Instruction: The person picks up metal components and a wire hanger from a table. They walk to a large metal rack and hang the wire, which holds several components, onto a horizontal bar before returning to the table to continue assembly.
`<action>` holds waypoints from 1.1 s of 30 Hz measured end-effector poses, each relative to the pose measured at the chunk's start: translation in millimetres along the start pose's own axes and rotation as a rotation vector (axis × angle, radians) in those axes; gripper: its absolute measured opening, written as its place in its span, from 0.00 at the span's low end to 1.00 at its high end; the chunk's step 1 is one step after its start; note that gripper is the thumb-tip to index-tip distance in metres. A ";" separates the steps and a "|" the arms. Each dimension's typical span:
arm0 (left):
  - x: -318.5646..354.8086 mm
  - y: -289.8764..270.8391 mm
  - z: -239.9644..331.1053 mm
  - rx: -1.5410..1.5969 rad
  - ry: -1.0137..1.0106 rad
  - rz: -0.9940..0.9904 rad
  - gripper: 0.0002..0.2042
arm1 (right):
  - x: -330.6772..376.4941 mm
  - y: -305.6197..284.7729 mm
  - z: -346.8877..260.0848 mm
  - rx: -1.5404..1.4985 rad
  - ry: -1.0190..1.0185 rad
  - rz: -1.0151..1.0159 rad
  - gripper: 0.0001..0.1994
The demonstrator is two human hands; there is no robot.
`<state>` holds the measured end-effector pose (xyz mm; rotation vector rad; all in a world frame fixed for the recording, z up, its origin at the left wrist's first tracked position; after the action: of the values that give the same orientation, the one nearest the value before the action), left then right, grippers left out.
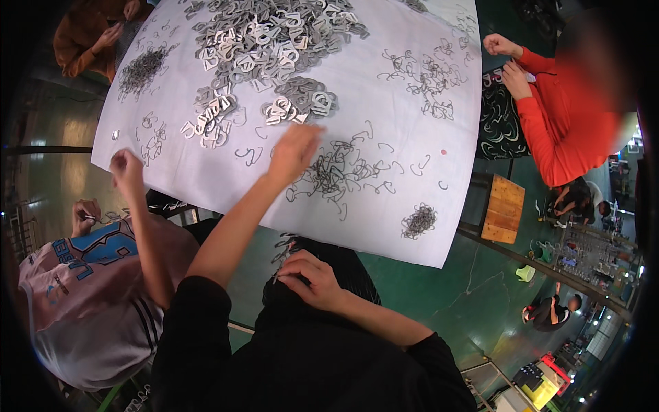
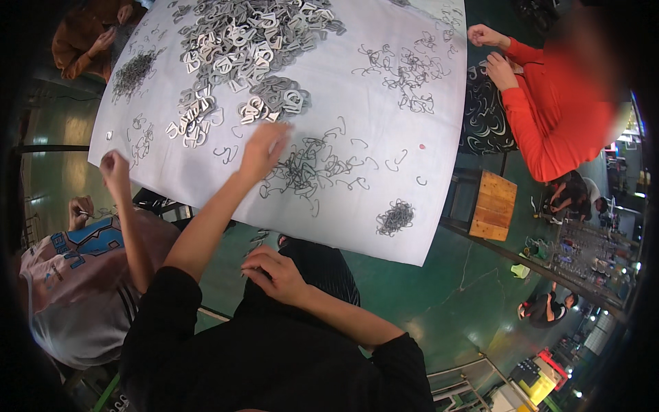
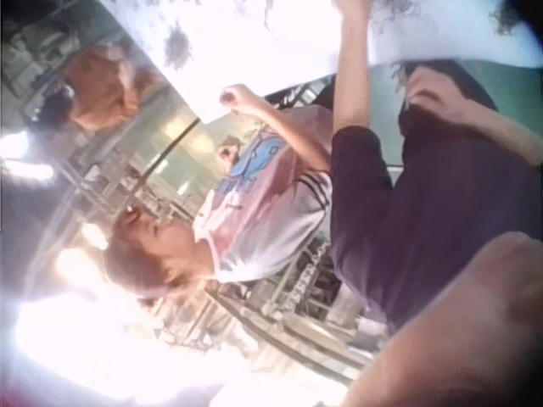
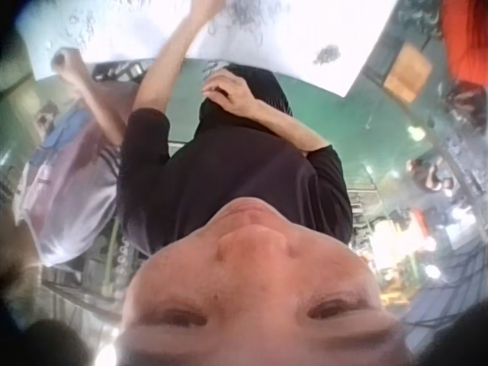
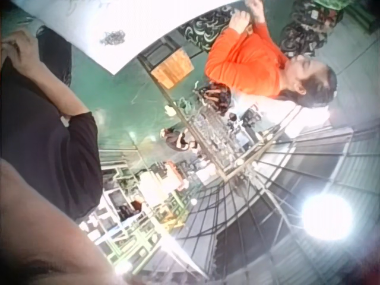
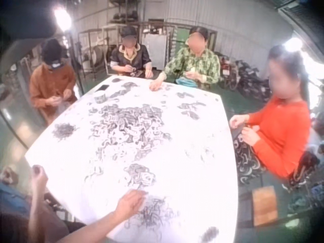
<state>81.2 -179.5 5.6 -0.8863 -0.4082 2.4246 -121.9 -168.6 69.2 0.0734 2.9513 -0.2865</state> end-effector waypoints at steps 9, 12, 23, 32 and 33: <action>-47.8 -23.4 -66.3 -0.387 -0.183 -0.113 0.10 | 14.4 2.1 -16.3 0.066 -0.059 0.053 0.08; -43.4 -28.9 -70.5 -0.353 -0.170 -0.092 0.14 | 21.5 7.9 -18.2 0.070 -0.033 0.057 0.08; -44.1 -12.0 -59.4 -0.556 -0.048 -0.243 0.13 | 43.1 27.3 -24.8 0.076 0.015 0.018 0.06; 59.1 -84.4 47.3 0.217 -0.383 0.243 0.05 | 57.2 25.7 -29.6 0.078 0.017 0.152 0.06; 83.2 -88.9 54.5 0.325 -0.405 0.248 0.05 | 58.1 23.5 -32.2 0.091 0.017 0.178 0.06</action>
<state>23.7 -65.1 42.9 -0.3185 -0.0380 2.7963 -182.9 -137.5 85.5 0.3501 2.9212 -0.3962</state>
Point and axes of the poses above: each hand's wrist, its own x-axis away from the middle knuckle, its own y-axis out of the palm, z = x × y, the point moved 7 cm from there along -x, towards the middle knuckle, and after that the axes turned 9 degrees about x, right-handed, at the moved point
